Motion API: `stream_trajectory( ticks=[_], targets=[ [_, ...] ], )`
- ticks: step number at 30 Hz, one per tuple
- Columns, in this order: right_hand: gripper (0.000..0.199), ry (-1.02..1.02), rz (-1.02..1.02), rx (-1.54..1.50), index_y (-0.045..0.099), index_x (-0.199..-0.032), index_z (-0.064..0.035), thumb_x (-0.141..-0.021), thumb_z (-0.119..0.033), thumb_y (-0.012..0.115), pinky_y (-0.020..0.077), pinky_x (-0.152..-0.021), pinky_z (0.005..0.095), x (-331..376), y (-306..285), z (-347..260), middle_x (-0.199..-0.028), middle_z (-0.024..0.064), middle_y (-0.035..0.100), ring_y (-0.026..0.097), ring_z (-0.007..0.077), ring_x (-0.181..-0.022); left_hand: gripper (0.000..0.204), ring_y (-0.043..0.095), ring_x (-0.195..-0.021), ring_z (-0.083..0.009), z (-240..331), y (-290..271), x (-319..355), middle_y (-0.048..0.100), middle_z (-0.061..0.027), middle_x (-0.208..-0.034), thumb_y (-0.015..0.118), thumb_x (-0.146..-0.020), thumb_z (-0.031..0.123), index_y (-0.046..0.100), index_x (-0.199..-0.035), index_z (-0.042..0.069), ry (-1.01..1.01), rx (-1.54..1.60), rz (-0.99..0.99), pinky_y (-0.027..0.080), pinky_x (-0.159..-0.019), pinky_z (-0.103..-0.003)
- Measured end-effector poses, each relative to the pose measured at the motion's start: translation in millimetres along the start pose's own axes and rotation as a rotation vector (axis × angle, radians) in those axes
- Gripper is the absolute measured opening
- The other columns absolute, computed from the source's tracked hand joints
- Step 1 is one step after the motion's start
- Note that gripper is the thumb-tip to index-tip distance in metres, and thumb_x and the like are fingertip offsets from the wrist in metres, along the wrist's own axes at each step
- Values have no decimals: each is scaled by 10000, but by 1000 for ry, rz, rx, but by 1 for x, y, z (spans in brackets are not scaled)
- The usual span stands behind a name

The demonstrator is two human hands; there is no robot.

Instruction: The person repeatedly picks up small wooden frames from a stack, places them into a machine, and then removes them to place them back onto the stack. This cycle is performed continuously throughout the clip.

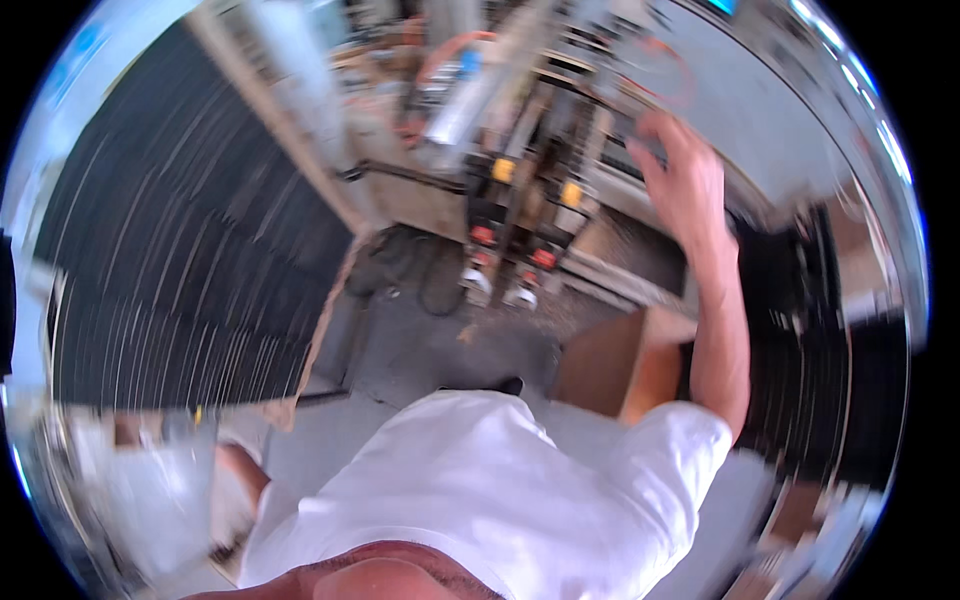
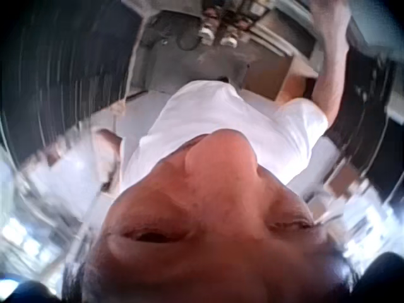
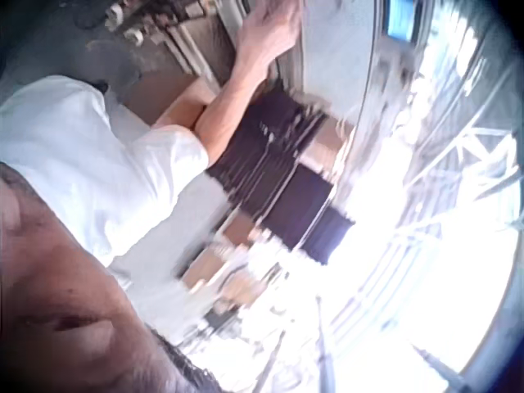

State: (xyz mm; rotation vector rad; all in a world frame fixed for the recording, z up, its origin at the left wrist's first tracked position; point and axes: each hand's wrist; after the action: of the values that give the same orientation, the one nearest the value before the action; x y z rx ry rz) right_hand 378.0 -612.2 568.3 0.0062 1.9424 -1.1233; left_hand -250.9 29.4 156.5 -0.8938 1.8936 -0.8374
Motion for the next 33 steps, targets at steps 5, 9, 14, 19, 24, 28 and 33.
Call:
stream_trajectory(
  ticks=[5,9,14,19,24,28,33],
  targets=[
    [300,69,65,637,600,-1060,-66,-809,-218,661,459,-868,416,-2,-155,16,-1043,157,638,585,353,-1013,588,534,-1166,-293,286,-1,193,501,-108,-1329,578,-858,460,459,-1333,133,832,58,-952,466,-895,-470],
    [300,288,167,1019,606,-975,-32,-715,-160,684,444,-870,439,24,-247,12,-1006,182,617,565,359,-1000,372,654,-827,-348,483,-104,192,683,-207,-872,556,-839,325,682,-904,-19,652,971,-895,493,-718,-428],
    [243,555,-79,1141,590,-1038,-55,-859,-216,619,466,-808,361,111,-390,91,-919,169,634,621,292,-876,144,523,-581,-81,594,-230,112,566,13,-661,580,-893,184,653,-854,67,566,1572,-1372,410,-512,-243],
    [323,802,-43,650,577,-1170,-23,-892,-186,595,453,-880,296,201,-445,95,-1065,78,648,619,190,-980,157,528,-609,-53,636,-375,92,591,9,-762,596,-919,195,618,-972,49,525,1743,-1465,393,-496,-183],
    [395,783,47,782,560,-1290,-103,-915,-223,590,430,-987,301,223,-459,109,-1226,92,613,589,198,-1126,249,639,-777,-108,692,-461,74,670,-39,-943,585,-939,238,625,-1097,50,649,1902,-1304,525,-657,-239],
    [382,796,104,1033,553,-1308,-180,-931,-241,572,404,-1046,373,208,-420,85,-1287,72,583,530,222,-1221,252,657,-821,-134,746,-534,49,671,-54,-955,582,-942,231,625,-1090,32,625,2073,-1218,536,-700,-248],
    [300,660,107,888,634,-1178,-98,-897,-12,571,456,-1000,371,142,-297,5,-1238,82,606,546,244,-1202,330,653,-887,-165,852,-587,16,668,-64,-1009,595,-925,272,590,-1144,26,544,2094,-1293,529,-765,-294]
  ],
)
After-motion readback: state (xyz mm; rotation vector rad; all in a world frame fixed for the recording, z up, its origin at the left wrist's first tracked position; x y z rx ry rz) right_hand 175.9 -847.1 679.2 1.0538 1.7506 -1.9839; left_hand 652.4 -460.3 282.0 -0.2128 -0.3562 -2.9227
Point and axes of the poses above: each hand's wrist, its own x-axis away from the middle knuckle, its own y-axis out of the palm, z = x × y
